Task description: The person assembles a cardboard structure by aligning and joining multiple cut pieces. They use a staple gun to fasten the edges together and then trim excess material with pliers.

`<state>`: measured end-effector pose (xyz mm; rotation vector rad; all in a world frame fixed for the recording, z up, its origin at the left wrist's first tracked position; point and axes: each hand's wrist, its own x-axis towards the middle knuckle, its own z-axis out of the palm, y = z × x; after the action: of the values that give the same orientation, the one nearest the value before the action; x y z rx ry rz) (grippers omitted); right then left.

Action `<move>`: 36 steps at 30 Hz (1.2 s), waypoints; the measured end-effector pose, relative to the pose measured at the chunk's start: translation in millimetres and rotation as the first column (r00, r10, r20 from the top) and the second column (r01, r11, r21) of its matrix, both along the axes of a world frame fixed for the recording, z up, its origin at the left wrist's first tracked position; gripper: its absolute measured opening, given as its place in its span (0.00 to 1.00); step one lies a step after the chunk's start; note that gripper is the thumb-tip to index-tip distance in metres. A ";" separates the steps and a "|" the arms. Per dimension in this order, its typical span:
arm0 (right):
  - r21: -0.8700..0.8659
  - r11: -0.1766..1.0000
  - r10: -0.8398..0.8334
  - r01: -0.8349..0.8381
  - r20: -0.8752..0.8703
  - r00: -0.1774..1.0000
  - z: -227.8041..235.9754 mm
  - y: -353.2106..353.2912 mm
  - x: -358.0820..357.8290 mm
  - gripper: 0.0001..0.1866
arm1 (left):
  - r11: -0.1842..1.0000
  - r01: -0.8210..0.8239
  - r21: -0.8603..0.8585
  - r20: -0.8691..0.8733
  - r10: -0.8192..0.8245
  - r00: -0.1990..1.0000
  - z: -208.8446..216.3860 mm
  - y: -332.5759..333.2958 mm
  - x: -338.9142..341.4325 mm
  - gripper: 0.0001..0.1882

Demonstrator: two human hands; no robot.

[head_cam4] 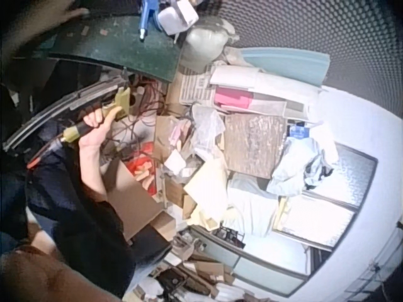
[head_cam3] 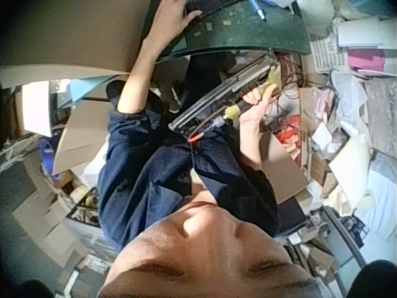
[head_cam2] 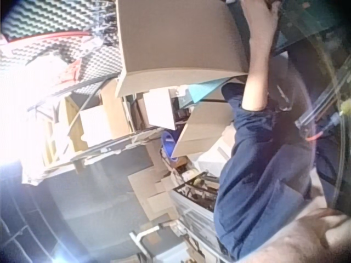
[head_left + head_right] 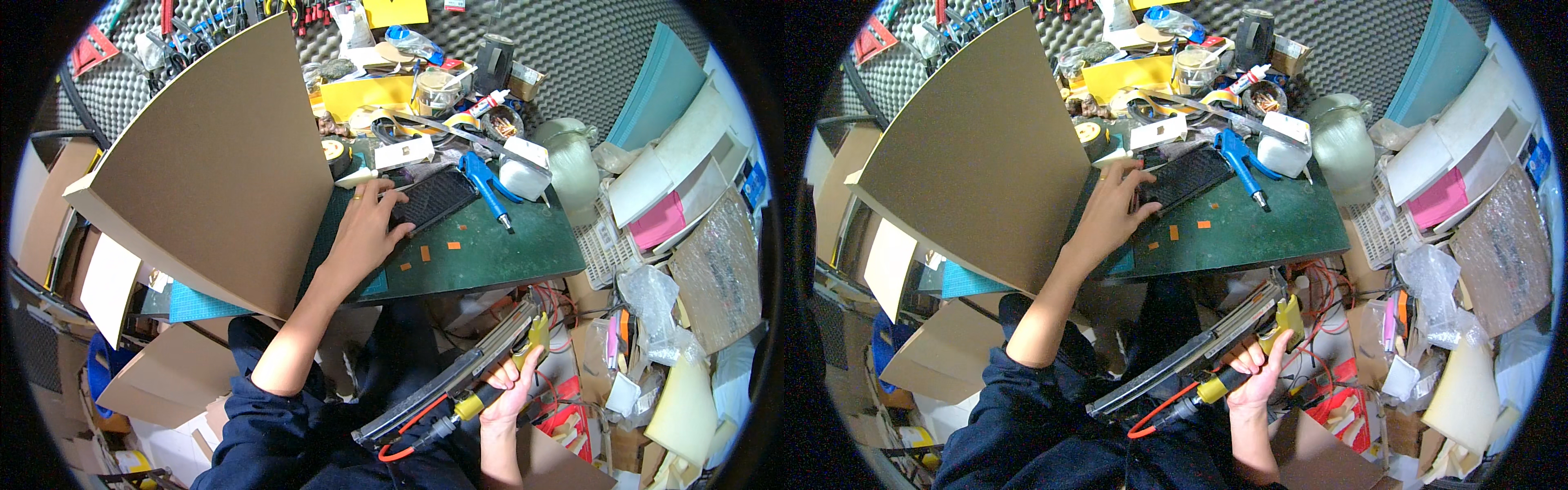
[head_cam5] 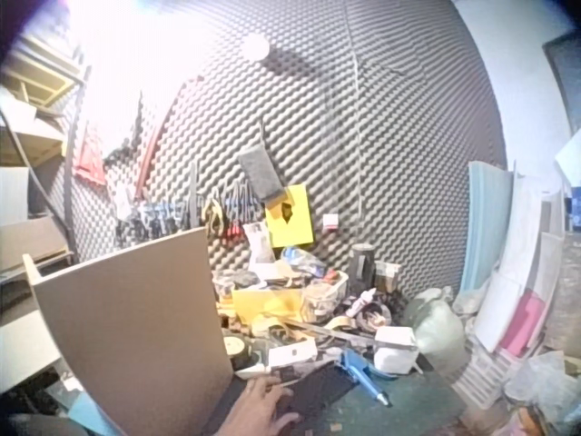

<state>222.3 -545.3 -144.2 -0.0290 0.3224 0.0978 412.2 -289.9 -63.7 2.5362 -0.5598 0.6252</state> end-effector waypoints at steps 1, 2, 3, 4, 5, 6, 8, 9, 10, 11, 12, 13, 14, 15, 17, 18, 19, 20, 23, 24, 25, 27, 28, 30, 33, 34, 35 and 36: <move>0.045 0.999 0.015 -0.017 0.034 0.999 -0.1 0.0 0.0 0.28 | 1.000 0.010 -0.014 0.009 -0.010 1.000 0.5 1.7 -5.6 0.17; -0.004 1.000 0.001 -0.001 0.000 1.000 -0.4 -0.3 -0.2 0.28 | 0.999 -0.024 -0.030 -0.015 0.024 1.000 1.2 3.5 -11.4 0.14; -0.004 1.000 -0.002 0.002 -0.003 1.000 -0.6 -0.6 -0.3 0.29 | 0.998 -0.049 -0.049 -0.028 0.048 0.998 2.6 6.4 -17.4 0.11; 0.046 0.999 0.017 -0.019 0.047 0.999 -0.8 -0.9 -0.5 0.29 | 0.995 -0.069 -0.078 -0.017 0.068 0.998 4.2 9.1 -23.6 0.08; 0.010 1.000 -0.022 0.023 -0.046 0.999 -0.9 -1.3 -0.4 0.30 | 0.994 -0.068 -0.088 0.029 0.071 0.997 6.1 10.6 -29.2 0.06; 0.028 0.999 -0.018 0.019 -0.025 1.000 -1.2 -1.4 0.0 0.30 | 0.990 -0.078 -0.114 -0.022 0.076 0.997 8.4 12.3 -35.9 0.06; 0.097 0.995 0.001 -0.004 0.031 1.000 -1.4 -1.6 1.3 0.31 | 0.977 -0.129 -0.172 -0.142 0.105 0.984 14.9 14.4 -51.3 0.06; 0.092 0.996 -0.007 0.006 0.010 1.000 -1.0 -1.7 1.5 0.31 | 0.969 -0.024 -0.248 -0.166 -0.018 0.986 18.6 15.2 -62.2 0.07; 0.036 0.999 -0.002 0.002 0.013 1.000 -0.5 -2.0 2.5 0.31 | 0.946 0.043 -0.321 -0.224 -0.120 0.967 22.3 15.8 -75.2 0.07; 0.019 1.000 -0.006 0.005 0.019 1.000 0.1 -1.9 3.2 0.31 | 0.891 0.143 -0.432 -0.267 -0.278 0.923 26.0 17.2 -91.6 0.08; 0.001 1.000 -0.011 0.011 0.024 1.000 1.2 -2.2 3.3 0.32 | 0.854 0.163 -0.494 -0.348 -0.366 0.863 28.3 16.6 -112.4 0.10; 0.010 1.000 -0.026 0.026 0.018 0.999 2.5 -2.4 4.1 0.32 | 0.732 0.236 -0.640 -0.325 -0.536 0.779 31.6 18.8 -136.6 0.15; 0.017 0.999 -0.043 0.042 0.011 0.999 4.2 -2.9 4.8 0.32 | 0.641 0.353 -0.682 -0.247 -0.656 0.713 34.6 23.3 -154.4 0.13; 0.059 0.997 -0.045 0.043 0.034 0.998 6.3 -3.0 5.7 0.32 | 0.474 0.436 -0.765 -0.092 -0.751 0.654 33.1 19.1 -171.3 0.19; 0.024 0.997 -0.067 0.067 0.038 0.997 11.0 -1.6 7.2 0.32 | 0.409 0.527 -0.745 0.125 -0.690 0.713 25.2 1.8 -192.2 0.34; 0.049 0.998 -0.053 0.049 0.067 0.996 13.6 0.0 7.9 0.32 | 0.443 0.540 -0.716 0.212 -0.599 0.772 21.1 -7.1 -197.3 0.38; 0.063 0.997 -0.048 0.045 0.048 0.998 16.5 2.3 7.8 0.33 | 0.446 0.514 -0.733 0.263 -0.511 0.818 15.9 -18.1 -197.7 0.41; -0.088 0.996 0.026 -0.015 0.120 0.992 19.4 6.2 6.4 0.33 | 0.413 0.520 -0.747 0.373 -0.387 0.843 10.7 -29.9 -195.2 0.44; -0.320 0.928 0.249 -0.189 0.160 0.955 26.3 24.3 -0.8 0.34 | 0.392 0.525 -0.755 0.512 -0.148 0.846 0.5 -55.9 -177.2 0.46; -0.190 0.960 0.221 -0.208 0.049 0.974 29.0 28.6 -1.6 0.35 | 0.300 0.581 -0.757 0.546 -0.199 0.814 1.3 -56.4 -173.9 0.44; -0.072 0.986 0.155 -0.151 0.045 0.987 31.2 32.6 -1.9 0.36 | 0.317 0.594 -0.739 0.537 -0.257 0.804 2.6 -55.5 -170.1 0.31; -0.097 0.981 0.184 -0.169 0.163 0.969 37.6 28.2 0.0 0.36 | 0.377 0.617 -0.691 0.433 -0.468 0.771 8.6 -47.8 -173.4 0.13; -0.051 0.982 0.189 -0.182 0.275 0.943 39.8 25.5 2.8 0.36 | 0.439 0.599 -0.670 0.381 -0.489 0.785 12.2 -45.4 -179.3 0.12; -0.158 0.985 0.107 -0.071 0.232 0.967 44.5 18.5 1.0 0.35 | 0.649 0.458 -0.607 0.157 -0.467 0.870 16.3 -36.8 -184.7 0.17; -0.242 0.970 0.081 -0.019 0.248 0.965 46.0 9.9 1.2 0.33 | 0.649 0.356 -0.672 -0.130 -0.577 0.807 15.8 -23.0 -189.8 0.24; -0.293 0.956 0.071 -0.003 0.219 0.973 44.9 8.0 0.7 0.33 | 0.694 0.359 -0.624 -0.204 -0.589 0.782 13.6 -20.2 -190.2 0.27; -0.349 0.937 0.086 0.016 0.275 0.958 42.6 7.0 0.1 0.32 | 0.691 0.358 -0.628 -0.186 -0.580 0.793 10.6 -19.0 -191.2 0.29; -0.377 0.926 0.106 0.020 0.313 0.944 39.7 6.0 -0.2 0.31 | 0.689 0.353 -0.633 -0.170 -0.568 0.805 7.2 -18.2 -191.8 0.31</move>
<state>222.1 -539.3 -104.5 -0.4313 0.0011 0.0725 220.4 -308.1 -56.5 1.7540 -0.7231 0.0961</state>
